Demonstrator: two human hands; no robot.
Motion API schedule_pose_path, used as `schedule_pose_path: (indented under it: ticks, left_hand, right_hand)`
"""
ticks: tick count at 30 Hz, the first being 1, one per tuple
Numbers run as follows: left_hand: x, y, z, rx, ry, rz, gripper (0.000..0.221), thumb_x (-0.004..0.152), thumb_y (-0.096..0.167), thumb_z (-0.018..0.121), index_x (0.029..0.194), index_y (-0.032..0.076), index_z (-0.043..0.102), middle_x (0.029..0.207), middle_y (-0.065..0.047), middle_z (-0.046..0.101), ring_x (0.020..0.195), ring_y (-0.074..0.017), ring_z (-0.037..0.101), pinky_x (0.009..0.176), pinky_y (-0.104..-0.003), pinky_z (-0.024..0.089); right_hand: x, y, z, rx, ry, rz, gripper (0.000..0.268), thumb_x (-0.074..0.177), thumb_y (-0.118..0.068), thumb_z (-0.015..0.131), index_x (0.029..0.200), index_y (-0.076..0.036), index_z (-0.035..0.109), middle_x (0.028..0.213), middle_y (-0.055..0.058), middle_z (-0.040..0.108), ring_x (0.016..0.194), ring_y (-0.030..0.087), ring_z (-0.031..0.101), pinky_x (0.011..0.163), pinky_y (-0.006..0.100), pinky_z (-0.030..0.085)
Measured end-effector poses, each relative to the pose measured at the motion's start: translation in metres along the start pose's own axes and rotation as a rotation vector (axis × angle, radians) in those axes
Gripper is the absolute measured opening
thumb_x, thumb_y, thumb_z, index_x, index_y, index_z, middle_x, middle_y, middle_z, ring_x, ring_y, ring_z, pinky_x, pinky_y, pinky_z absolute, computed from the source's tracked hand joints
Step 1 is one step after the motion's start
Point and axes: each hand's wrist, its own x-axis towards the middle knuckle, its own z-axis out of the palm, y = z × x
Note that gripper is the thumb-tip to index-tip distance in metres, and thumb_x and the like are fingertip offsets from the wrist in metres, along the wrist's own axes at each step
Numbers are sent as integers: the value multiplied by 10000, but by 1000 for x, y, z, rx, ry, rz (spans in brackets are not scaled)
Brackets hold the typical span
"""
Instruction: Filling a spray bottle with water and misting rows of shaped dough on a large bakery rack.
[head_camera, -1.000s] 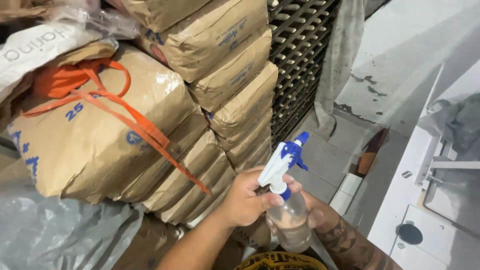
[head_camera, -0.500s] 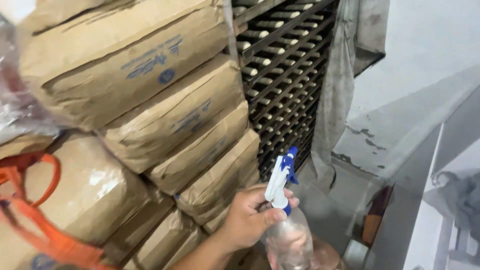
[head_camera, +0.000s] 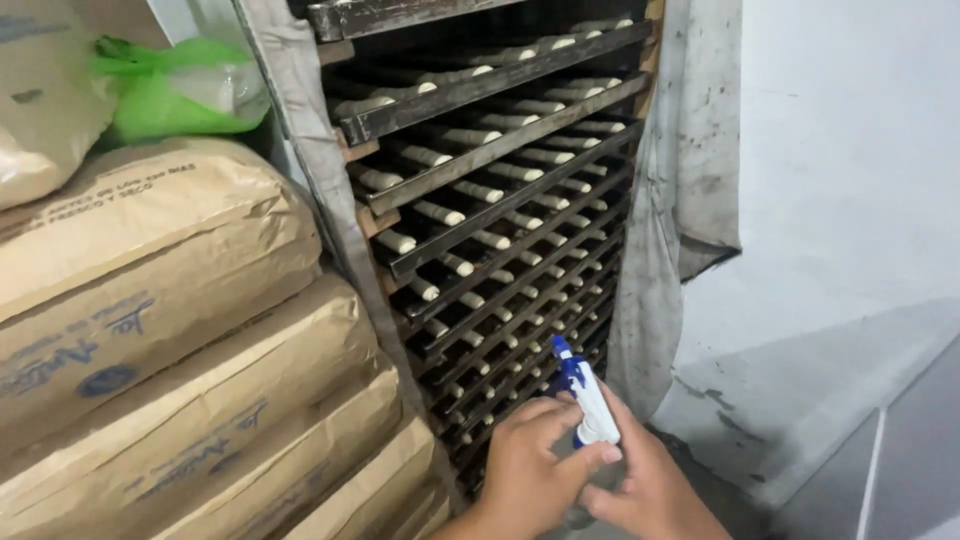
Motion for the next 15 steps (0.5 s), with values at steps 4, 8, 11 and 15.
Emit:
schedule_pose_path:
  ticks: [4,8,11,15]
  left_hand:
    - [35,-26,20,90,-106,166,419,950,408,633,1063,21,743,1076,-191,744,995,-359,695,863,-447,528]
    - [61,-51,7,151,-338,139,675,963,456,607,1411,-48,561,1350,-226,620,1215,-434,539,1013,-520,424]
    - [82,-46,-40,61,-214,255,494,997,423,610,1287,30,681,1216,-150,728,1084,-327,684,901,-446,534]
    - [87,-91,-77,89,35,305,316,924,336,710,1144,117,773,1033,-36,810,901,-209,755,827,-318,586]
  right_hand:
    - [55,4,-15,-9,42,33,590,797,-250,749,1363,-160,613,1216,-34,758,1136,86,667,982,296,529]
    - [117,35,-33,-143,28,195,358,753,-131,754,1107,-178,722,922,-61,779,883,67,666,824,259,536]
    - [158,88,-69,145,-130,323,211,781,18,725,939,30,864,892,151,885,843,231,786,793,347,586]
    - [231,-7,-131,134,-248,108,823,708,114,538,1508,-19,397,1270,167,833,836,262,892,673,296,693]
